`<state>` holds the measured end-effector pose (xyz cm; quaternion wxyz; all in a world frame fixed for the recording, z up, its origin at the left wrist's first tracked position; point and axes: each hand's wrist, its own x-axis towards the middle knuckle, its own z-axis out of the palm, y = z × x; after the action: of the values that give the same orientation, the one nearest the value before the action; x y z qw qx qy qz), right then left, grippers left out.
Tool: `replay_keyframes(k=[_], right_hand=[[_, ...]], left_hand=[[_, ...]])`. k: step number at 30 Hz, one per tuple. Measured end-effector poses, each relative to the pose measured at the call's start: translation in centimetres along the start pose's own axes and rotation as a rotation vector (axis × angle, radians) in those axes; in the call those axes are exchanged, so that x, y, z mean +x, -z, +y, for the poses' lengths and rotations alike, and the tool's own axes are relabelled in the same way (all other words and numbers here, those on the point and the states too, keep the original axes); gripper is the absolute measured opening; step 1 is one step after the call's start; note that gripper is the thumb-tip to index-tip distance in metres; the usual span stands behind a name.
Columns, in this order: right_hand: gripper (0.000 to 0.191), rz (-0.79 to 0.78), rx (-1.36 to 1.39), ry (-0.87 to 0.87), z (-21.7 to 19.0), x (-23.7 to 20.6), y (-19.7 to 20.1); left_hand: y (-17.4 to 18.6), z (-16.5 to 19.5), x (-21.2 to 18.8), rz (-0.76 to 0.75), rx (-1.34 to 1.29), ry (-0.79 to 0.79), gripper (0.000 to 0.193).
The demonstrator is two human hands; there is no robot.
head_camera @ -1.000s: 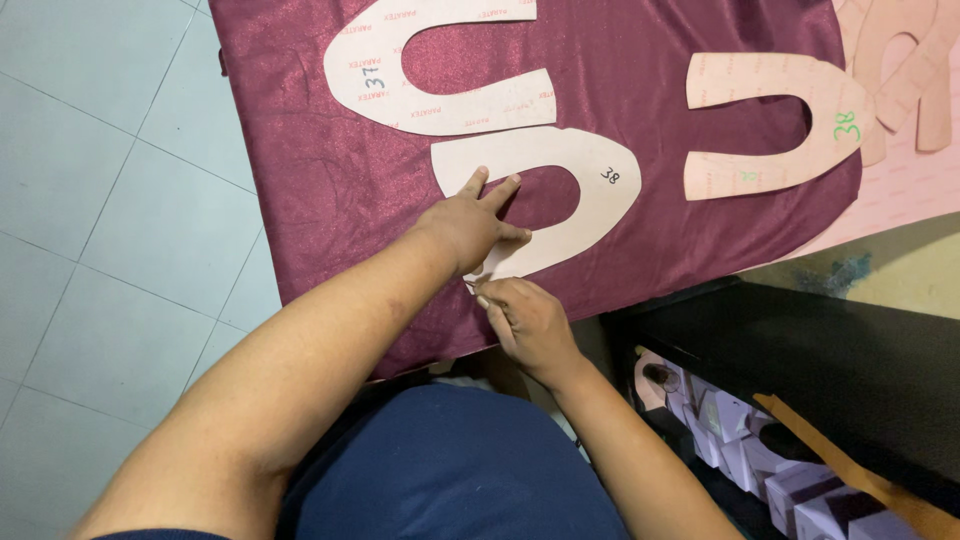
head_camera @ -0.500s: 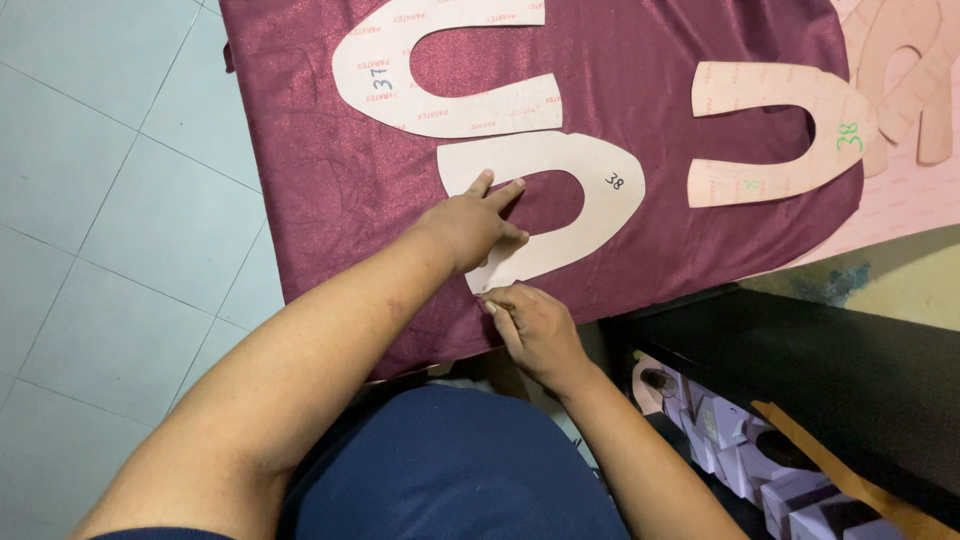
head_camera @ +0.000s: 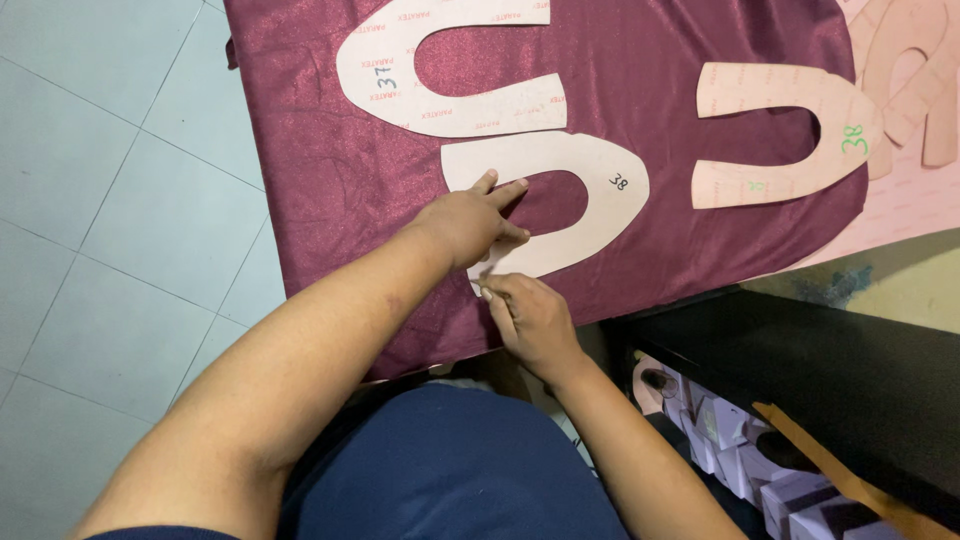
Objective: The person places U-shaped paper patterns onto a maroon fabric and secures them using pins. They align the patterns, pick pins from a container, and insert them through the paper into the fabric to hold the shapes in place.
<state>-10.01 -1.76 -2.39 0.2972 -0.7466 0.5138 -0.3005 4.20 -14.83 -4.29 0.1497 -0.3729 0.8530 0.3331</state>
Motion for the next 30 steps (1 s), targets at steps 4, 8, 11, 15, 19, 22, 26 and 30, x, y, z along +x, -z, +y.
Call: replay_keyframes(k=[4, 8, 11, 15, 19, 22, 26, 30], right_hand=[[0.013, 0.030, -0.002, 0.044, 0.3, 0.7, -0.5], [0.008, -0.014, -0.073, -0.010, -0.8, -0.7, 1.2], [0.006, 0.109, -0.106, -0.107, -1.5, -1.0, 3.8], [0.009, 0.243, -0.074, -0.141, -1.4, 0.8, 6.0], [0.013, -0.050, -0.014, -0.109, 0.2, 3.9, 4.8], [0.014, -0.162, -0.030, -0.097, 0.9, 4.7, 2.7], [0.011, -0.230, -0.072, -0.039, 1.4, 5.0, 1.3], [0.010, -0.122, -0.131, 0.047, 1.5, 5.6, 1.0]], left_hand=[[0.5, 0.2, -0.3, -0.004, -0.012, 0.002, 0.036], [0.0, 0.4, -0.8, 0.146, 0.019, -0.065, 0.051], [-1.4, 0.6, -1.3, 0.279, 0.149, -0.145, 0.032], [-5.4, 2.4, -2.7, 0.359, 0.441, -0.305, 0.017], [-10.2, 5.8, -3.3, 0.270, 0.440, -0.106, 0.022], [-12.0, 5.8, -3.1, 0.120, 0.487, -0.136, 0.022], [-12.4, 5.4, -2.9, 0.012, 0.398, -0.197, 0.023], [-11.9, 5.6, -3.3, 0.038, 0.421, -0.160, 0.023]])
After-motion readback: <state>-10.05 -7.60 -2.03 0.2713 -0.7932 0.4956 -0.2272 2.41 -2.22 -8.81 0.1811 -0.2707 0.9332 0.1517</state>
